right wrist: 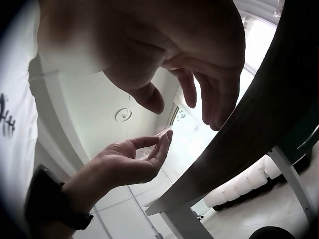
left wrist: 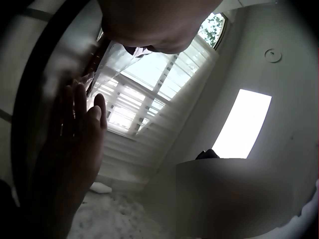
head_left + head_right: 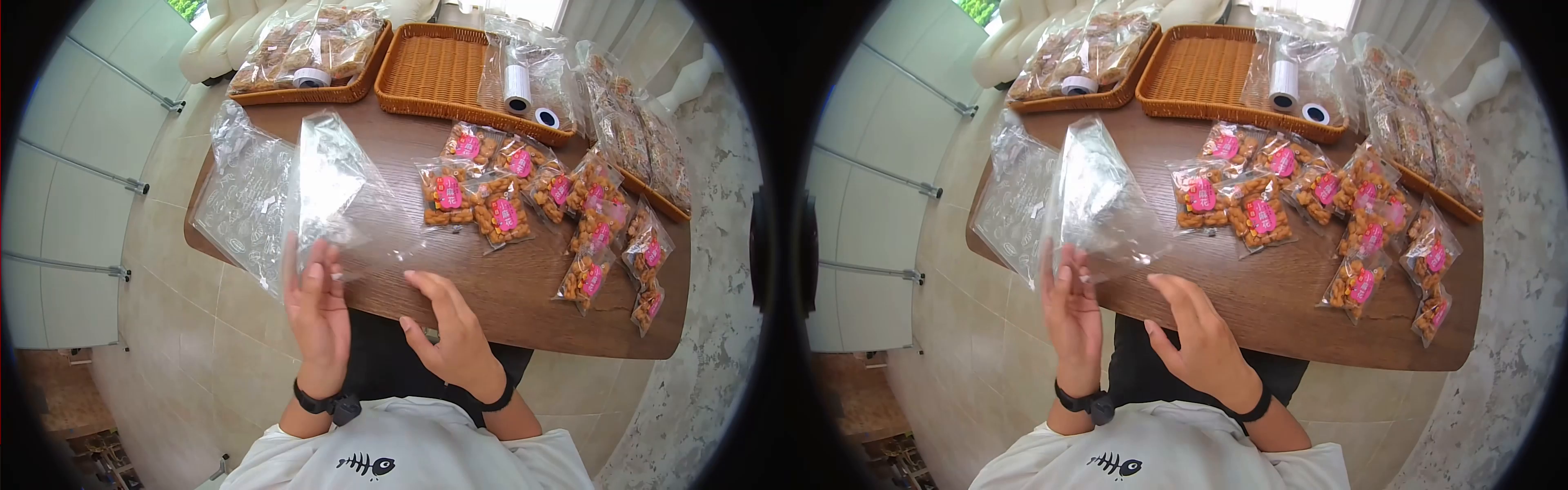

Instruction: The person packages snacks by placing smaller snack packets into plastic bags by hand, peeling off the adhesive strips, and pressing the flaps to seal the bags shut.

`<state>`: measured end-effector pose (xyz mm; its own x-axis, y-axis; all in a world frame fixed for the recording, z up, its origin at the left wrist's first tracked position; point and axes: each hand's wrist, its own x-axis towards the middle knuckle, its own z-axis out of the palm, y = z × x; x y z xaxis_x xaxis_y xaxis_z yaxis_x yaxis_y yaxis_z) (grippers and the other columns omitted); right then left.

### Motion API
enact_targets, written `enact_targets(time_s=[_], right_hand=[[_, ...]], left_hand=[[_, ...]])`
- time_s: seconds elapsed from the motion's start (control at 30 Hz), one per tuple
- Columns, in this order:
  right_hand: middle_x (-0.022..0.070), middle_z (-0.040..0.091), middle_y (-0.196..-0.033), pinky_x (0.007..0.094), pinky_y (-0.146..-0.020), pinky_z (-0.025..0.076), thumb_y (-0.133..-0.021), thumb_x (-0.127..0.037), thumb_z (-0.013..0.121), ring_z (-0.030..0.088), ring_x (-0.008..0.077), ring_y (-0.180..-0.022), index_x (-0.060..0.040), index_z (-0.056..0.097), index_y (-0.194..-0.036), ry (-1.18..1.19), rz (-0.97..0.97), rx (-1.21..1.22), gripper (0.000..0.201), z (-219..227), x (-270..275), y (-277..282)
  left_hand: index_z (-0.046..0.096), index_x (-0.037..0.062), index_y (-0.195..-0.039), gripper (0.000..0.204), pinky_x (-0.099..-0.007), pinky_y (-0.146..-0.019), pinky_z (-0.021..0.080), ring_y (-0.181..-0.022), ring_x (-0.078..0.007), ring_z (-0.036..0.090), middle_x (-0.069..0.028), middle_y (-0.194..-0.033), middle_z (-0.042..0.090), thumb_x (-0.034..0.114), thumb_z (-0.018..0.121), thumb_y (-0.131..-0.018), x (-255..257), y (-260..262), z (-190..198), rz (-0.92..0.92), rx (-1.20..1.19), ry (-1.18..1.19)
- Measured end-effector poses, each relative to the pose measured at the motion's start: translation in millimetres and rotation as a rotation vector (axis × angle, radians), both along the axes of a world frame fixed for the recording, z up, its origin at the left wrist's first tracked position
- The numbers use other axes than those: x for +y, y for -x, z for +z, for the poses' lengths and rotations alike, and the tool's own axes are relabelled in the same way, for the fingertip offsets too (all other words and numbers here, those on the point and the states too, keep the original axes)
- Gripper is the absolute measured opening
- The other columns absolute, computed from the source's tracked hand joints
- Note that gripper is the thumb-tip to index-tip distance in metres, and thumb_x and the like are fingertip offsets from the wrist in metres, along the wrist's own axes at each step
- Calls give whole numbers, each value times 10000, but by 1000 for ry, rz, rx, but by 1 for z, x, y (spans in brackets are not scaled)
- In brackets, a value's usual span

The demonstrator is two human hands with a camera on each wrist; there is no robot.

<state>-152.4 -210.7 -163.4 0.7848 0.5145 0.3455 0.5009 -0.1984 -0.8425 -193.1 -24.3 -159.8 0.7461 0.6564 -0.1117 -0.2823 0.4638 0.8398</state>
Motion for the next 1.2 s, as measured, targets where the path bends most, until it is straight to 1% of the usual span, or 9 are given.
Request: enact_targets(time_s=[0.17, 0.43, 0.57, 0.63, 0.77, 0.87, 0.93, 1.03, 1.2], right_hand=[[258, 608, -1393, 386, -1045, 536, -1003, -123, 699, 660, 281, -1214, 10, 457, -1543, -285, -68, 550, 606, -1, 1, -7], [143, 657, -1266, 327, -1010, 547, -1015, -21, 648, 665, 211, -1187, 43, 596, -1391, -474, -67, 662, 385, -17, 1, -8], [117, 668, -1191, 300, -978, 552, -999, 26, 634, 679, 175, -1122, 56, 670, -1242, -415, -253, 528, 247, -17, -14, -16], [106, 675, -1140, 290, -956, 555, -989, 49, 625, 689, 165, -1071, 59, 691, -1148, -405, -305, 501, 173, -15, -21, -19], [99, 669, -1071, 273, -896, 571, -956, 108, 617, 702, 156, -1001, 56, 680, -1057, -369, -369, 408, 130, -18, -30, -19], [93, 657, -1041, 267, -862, 578, -954, 126, 600, 704, 154, -956, 51, 666, -1014, -372, -332, 435, 116, -22, -36, -18], [88, 648, -1008, 263, -844, 579, -953, 128, 593, 701, 152, -922, 49, 649, -981, -382, -349, 441, 101, -22, -37, -17], [80, 647, -989, 253, -828, 571, -953, 119, 597, 693, 138, -911, 44, 647, -978, -363, -339, 404, 93, -20, -42, -16], [72, 659, -1002, 239, -814, 550, -957, 92, 600, 677, 118, -898, 24, 649, -1035, -330, -318, 425, 114, -20, -48, -14]], left_hand=[[212, 68, -1677, 800, -288, -1000, 543, -1257, -232, 652, -218, -1408, 635, 108, 677, -1027, -43, -1, -2, -149, 98, -13], [64, 123, -1702, 1042, -333, -1003, 566, -1287, -311, 638, -292, -1593, 427, 93, 777, -944, -39, 1, -4, -276, -9, -153], [34, 130, -1705, 1142, -536, -1185, 430, -1501, -433, 401, -306, -1672, 264, 547, 745, -914, -3, 11, -13, -359, -210, -73], [1, 97, -1696, 1262, -751, -1191, 282, -1537, -473, 318, -299, -1710, 164, 754, 682, -861, 14, 19, 3, -338, -109, -32], [78, 35, -1683, 1151, -695, -1193, 343, -1540, -495, 304, -324, -1675, 223, 754, 575, -934, 46, 31, 3, -446, -53, 146], [103, 26, -1675, 968, -603, -1134, 474, -1430, -472, 493, -339, -1576, 409, 546, 594, -1023, 55, 29, -8, -410, -110, 228], [129, 27, -1669, 805, -454, -978, 598, -1192, -385, 693, -319, -1359, 627, 281, 591, -1061, 62, 28, -10, -331, 56, -59], [138, 42, -1670, 765, -362, -845, 624, -982, -294, 760, -244, -1129, 741, 105, 574, -1044, 52, 17, 3, -268, 93, -192], [108, 67, -1684, 803, -309, -670, 590, -721, -173, 699, -140, -902, 714, 78, 570, -1028, 52, 20, 12, -198, 149, -575]])
